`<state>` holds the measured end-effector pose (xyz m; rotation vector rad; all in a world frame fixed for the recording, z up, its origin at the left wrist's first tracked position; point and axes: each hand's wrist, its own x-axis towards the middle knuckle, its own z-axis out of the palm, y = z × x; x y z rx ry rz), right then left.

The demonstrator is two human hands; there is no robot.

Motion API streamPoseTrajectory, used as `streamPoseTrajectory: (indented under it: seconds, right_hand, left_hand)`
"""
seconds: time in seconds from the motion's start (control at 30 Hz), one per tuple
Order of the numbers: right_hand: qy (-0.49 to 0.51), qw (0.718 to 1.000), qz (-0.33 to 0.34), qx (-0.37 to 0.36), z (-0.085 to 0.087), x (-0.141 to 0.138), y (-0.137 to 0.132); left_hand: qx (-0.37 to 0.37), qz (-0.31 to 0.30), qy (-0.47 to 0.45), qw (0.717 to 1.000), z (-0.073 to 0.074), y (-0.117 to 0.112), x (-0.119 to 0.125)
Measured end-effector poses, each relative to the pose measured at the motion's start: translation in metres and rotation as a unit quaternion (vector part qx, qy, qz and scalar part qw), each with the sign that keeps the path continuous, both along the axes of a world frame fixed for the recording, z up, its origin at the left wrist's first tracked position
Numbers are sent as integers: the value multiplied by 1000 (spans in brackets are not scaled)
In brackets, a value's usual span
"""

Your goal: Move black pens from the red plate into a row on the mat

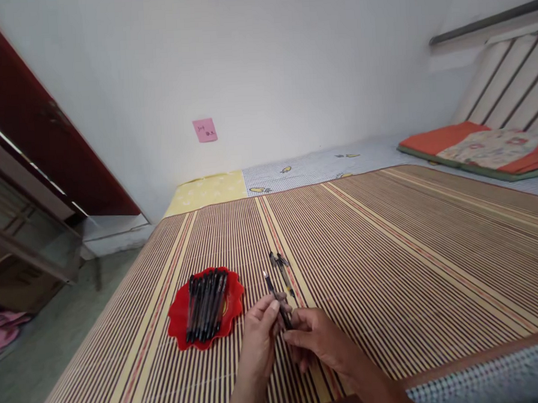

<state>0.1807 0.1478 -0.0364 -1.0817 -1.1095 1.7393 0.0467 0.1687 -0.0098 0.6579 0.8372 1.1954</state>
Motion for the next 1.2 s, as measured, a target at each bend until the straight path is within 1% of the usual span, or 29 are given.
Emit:
streamPoseTrajectory:
  seconds: [0.1, 0.23, 0.3, 0.43, 0.47, 0.57, 0.63, 0.73, 0.8, 0.87, 0.9, 0.97, 1.0, 1.07, 1.13, 1.2]
  right_hand:
    - [-26, 1000, -3, -2, 4, 2, -1]
    - [-67, 996, -47, 26, 4, -2, -2]
    - [-78, 994, -66, 40, 4, -5, -2]
    - [-101, 991, -77, 51, 4, -7, -3]
    - [-101, 991, -72, 54, 5, -6, -4]
    - [-92, 993, -32, 70, 8, -1, -5]
    - [-106, 990, -27, 84, 10, 2, -5]
    - [-137, 983, -74, 96, 13, 3, -6]
    - [-140, 980, -94, 101, 13, 2, -6]
    - [-118, 986, -85, 86, 10, 0, -6]
    - [-88, 991, -77, 64, 9, -1, -6]
    - [-2, 998, -57, -3, 6, -3, -6]
    - [43, 997, -48, -35, 4, -3, -7]
    - [104, 992, -28, -69, 3, -3, -8]
    - [105, 993, 10, -62, 3, 0, -9]
    - [52, 998, 36, -27, 4, 6, -6]
  left_hand:
    - [3, 41, 9, 999, -4, 1, 2]
    - [14, 82, 34, 996, -12, 2, 5]
    - [18, 86, 44, 995, -14, 2, 6]
    - [13, 91, 48, 995, -17, 2, 7]
    - [12, 94, 48, 994, -18, 2, 7]
    - [6, 97, 40, 994, -20, 5, 5]
    - [8, 102, 35, 994, -22, 6, 4]
    - [14, 112, 28, 993, -22, 8, 3]
    - [14, 112, 21, 993, -21, 8, 3]
    - [15, 101, 10, 995, -17, 7, 2]
    - [15, 92, 2, 996, -14, 6, 1]
    - [15, 68, -10, 998, -9, 4, 1]
    - [13, 56, -14, 998, -7, 3, 1]
    - [4, 38, -19, 999, -3, 1, 3]
    - [-10, 28, -26, 999, -2, -2, 5]
    - [-18, 27, -31, 999, -1, -3, 8]
